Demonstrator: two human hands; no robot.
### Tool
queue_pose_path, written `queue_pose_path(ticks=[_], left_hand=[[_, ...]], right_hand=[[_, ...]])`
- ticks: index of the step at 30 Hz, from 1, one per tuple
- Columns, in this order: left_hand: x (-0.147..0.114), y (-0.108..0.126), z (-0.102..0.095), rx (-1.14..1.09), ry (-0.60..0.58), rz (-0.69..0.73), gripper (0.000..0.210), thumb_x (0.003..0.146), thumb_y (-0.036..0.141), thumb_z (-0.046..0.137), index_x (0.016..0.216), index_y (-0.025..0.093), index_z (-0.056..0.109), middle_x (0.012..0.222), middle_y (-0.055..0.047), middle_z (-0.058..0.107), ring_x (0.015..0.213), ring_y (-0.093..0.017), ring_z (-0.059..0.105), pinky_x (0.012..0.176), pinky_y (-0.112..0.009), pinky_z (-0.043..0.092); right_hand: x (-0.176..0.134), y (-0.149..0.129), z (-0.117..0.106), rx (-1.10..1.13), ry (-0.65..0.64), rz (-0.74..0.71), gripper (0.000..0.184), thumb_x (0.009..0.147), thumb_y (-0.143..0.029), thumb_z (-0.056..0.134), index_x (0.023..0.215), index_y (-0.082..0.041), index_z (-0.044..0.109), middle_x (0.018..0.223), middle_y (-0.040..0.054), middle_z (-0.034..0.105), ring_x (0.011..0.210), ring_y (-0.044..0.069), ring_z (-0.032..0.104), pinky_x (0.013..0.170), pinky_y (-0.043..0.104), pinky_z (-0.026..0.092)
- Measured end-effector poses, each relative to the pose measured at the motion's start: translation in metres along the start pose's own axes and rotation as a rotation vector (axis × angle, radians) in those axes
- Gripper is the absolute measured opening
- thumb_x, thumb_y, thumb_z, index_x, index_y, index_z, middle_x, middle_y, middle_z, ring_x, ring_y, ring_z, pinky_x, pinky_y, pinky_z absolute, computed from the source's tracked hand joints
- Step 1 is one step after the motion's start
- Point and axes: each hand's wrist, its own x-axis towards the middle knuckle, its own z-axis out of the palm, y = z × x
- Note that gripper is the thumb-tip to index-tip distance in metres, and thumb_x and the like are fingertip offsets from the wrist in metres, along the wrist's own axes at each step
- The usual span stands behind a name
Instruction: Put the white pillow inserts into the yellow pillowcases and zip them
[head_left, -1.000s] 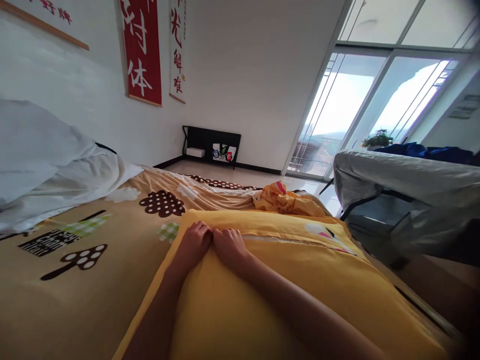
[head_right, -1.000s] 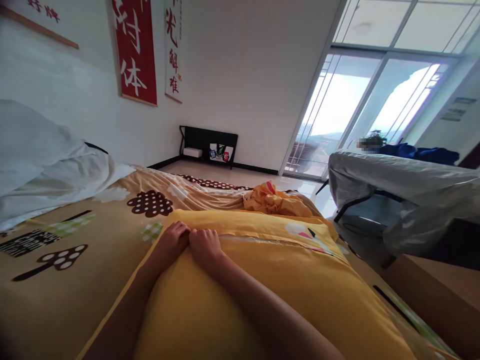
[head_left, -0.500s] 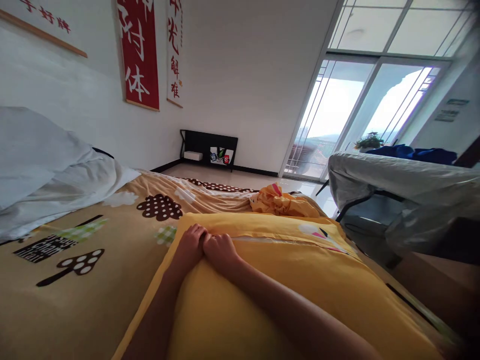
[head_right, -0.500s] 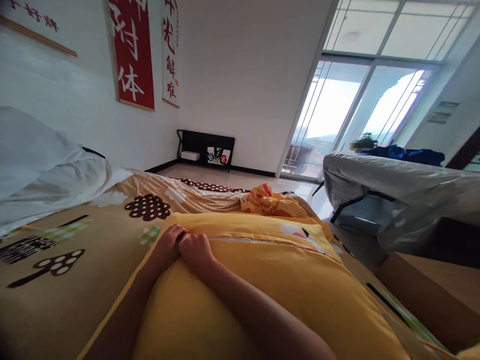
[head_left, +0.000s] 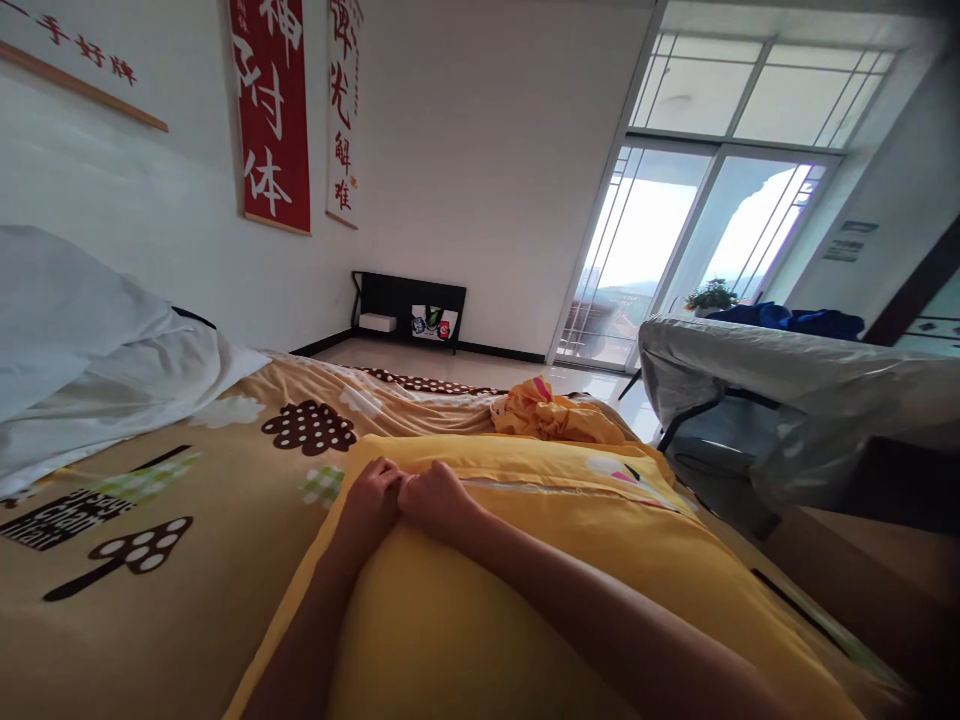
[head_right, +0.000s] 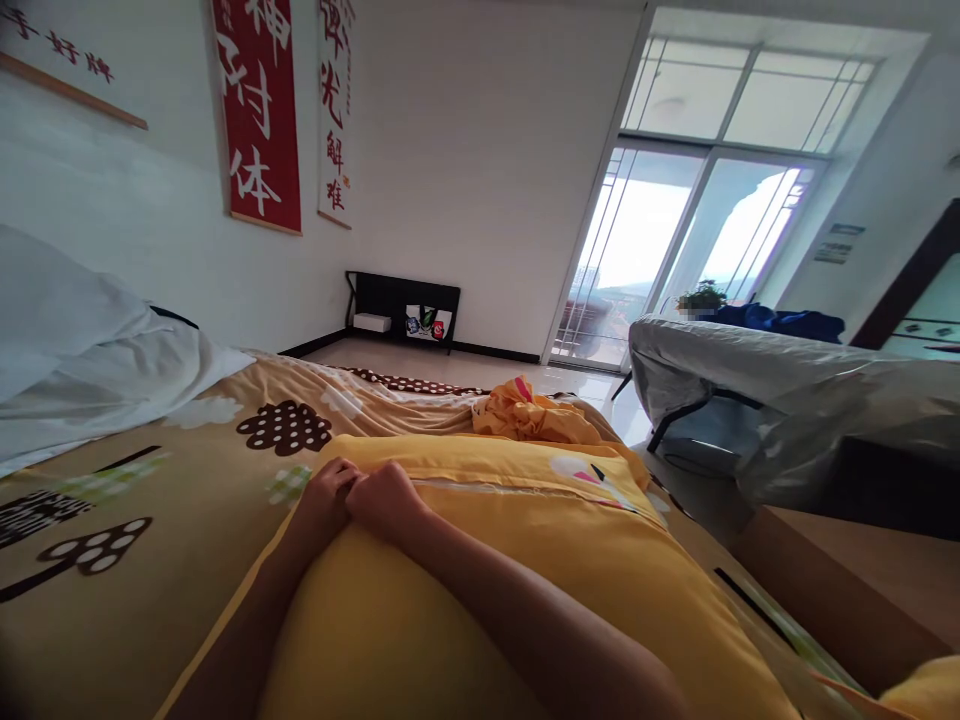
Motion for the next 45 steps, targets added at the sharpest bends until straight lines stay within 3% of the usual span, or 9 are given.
queue_pose_path(ticks=[4, 14, 31, 38, 45], left_hand=[[0.0, -0.001, 0.002, 0.025, 0.023, 0.013, 0.025, 0.084, 0.019, 0.042, 0.07, 0.018, 0.063, 0.079, -0.006, 0.058, 0.077, -0.018, 0.053, 0.073, -0.031, 0.042], [-0.002, 0.004, 0.001, 0.048, 0.039, 0.003, 0.012, 0.082, 0.021, 0.05, 0.078, 0.017, 0.06, 0.082, -0.004, 0.057, 0.084, -0.019, 0.055, 0.077, -0.031, 0.044], [-0.003, 0.008, 0.002, 0.063, 0.143, 0.091, 0.011, 0.083, 0.018, 0.046, 0.076, 0.018, 0.055, 0.08, -0.004, 0.056, 0.081, -0.018, 0.055, 0.075, -0.03, 0.045], [-0.003, 0.008, 0.002, 0.066, 0.163, 0.095, 0.012, 0.083, 0.018, 0.045, 0.076, 0.018, 0.054, 0.079, -0.003, 0.055, 0.08, -0.017, 0.054, 0.074, -0.03, 0.045], [-0.002, 0.003, 0.004, 0.093, 0.155, 0.091, 0.01, 0.082, 0.018, 0.046, 0.077, 0.018, 0.055, 0.079, -0.003, 0.055, 0.08, -0.018, 0.054, 0.075, -0.031, 0.046]], right_hand=[[-0.001, 0.006, -0.002, -0.048, -0.025, -0.088, 0.022, 0.088, -0.008, 0.047, 0.08, -0.012, 0.067, 0.078, 0.0097, 0.072, 0.072, 0.021, 0.067, 0.061, 0.032, 0.043], [-0.017, 0.031, -0.006, -0.093, -0.051, -0.115, 0.021, 0.09, -0.009, 0.044, 0.088, -0.013, 0.065, 0.081, 0.0084, 0.072, 0.075, 0.021, 0.068, 0.063, 0.031, 0.038], [-0.058, 0.069, 0.003, -0.137, -0.046, -0.029, 0.02, 0.089, -0.007, 0.043, 0.092, -0.014, 0.062, 0.076, 0.006, 0.07, 0.07, 0.016, 0.063, 0.068, 0.03, 0.032], [-0.074, 0.085, 0.004, -0.016, -0.038, 0.128, 0.022, 0.093, -0.021, 0.042, 0.084, -0.018, 0.062, 0.079, 0.0045, 0.071, 0.07, 0.016, 0.064, 0.064, 0.028, 0.031], [-0.112, 0.106, 0.001, -0.053, -0.119, 0.185, 0.022, 0.09, -0.017, 0.042, 0.101, -0.02, 0.061, 0.088, 0.0045, 0.072, 0.081, 0.02, 0.066, 0.068, 0.028, 0.034]])
